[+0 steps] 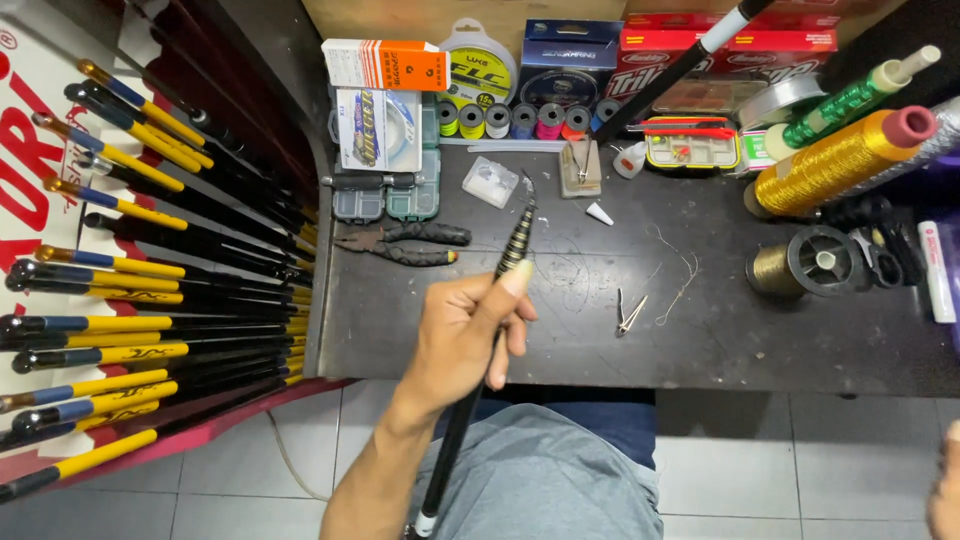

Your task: The person holds a fishing rod tip and wraps a thin line around it multiple times. They then use a pair of pliers to cut the excess line and continue to manipulate the line and rod tip with their hands.

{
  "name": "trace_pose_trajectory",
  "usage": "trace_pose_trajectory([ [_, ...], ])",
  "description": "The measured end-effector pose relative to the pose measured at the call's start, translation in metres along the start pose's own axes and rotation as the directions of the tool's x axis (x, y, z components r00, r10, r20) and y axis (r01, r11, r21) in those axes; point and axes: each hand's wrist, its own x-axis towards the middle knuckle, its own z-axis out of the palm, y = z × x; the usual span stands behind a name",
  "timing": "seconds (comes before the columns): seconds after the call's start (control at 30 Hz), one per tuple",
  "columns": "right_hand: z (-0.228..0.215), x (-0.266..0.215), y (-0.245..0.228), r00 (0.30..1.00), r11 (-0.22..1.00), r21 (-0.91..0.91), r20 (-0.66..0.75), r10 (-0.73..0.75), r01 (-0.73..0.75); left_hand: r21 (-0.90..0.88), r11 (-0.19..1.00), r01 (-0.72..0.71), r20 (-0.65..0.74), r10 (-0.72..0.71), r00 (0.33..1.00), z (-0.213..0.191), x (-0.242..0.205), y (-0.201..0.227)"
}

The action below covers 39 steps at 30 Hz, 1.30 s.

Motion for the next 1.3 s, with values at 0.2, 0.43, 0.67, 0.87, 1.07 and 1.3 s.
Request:
trace_pose_trajectory([
  [0.2, 0.089, -0.006, -0.174, 0.950, 0.923, 0.267, 0.061, -0.305, 0.279, 0.232, 0.948, 0.217, 0.049, -0.234, 0.971, 0.025, -0.013, 0.007],
  [0.43, 0.156, -0.017, -0.266, 0.711, 0.705, 0.708, 0.515, -0.479, -0.038, 0.250, 0.961, 0.121, 0.090, -0.148, 0.985, 0.024, -0.015, 0.002],
  [0.67, 0.136, -0.015, -0.261, 0.809, 0.831, 0.556, 0.497, -0.312, -0.021, 0.265, 0.951, 0.157, 0.049, -0.176, 0.983, 0.022, -0.012, 0.016],
  [0.87, 0.123, -0.011, -0.252, 0.894, 0.908, 0.390, 0.338, -0.294, 0.151, 0.110, 0.982, 0.156, 0.118, -0.169, 0.979, 0.018, -0.009, 0.010],
  [1.07, 0.122, -0.005, -0.247, 0.912, 0.924, 0.350, 0.309, -0.270, 0.155, -0.119, 0.975, 0.188, 0.197, -0.163, 0.967, 0.008, -0.005, 0.000],
  [1.3, 0.120, 0.000, -0.244, 0.930, 0.938, 0.326, 0.294, -0.222, 0.121, -0.180, 0.974, 0.134, 0.160, -0.106, 0.981, 0.002, 0.001, -0.002],
])
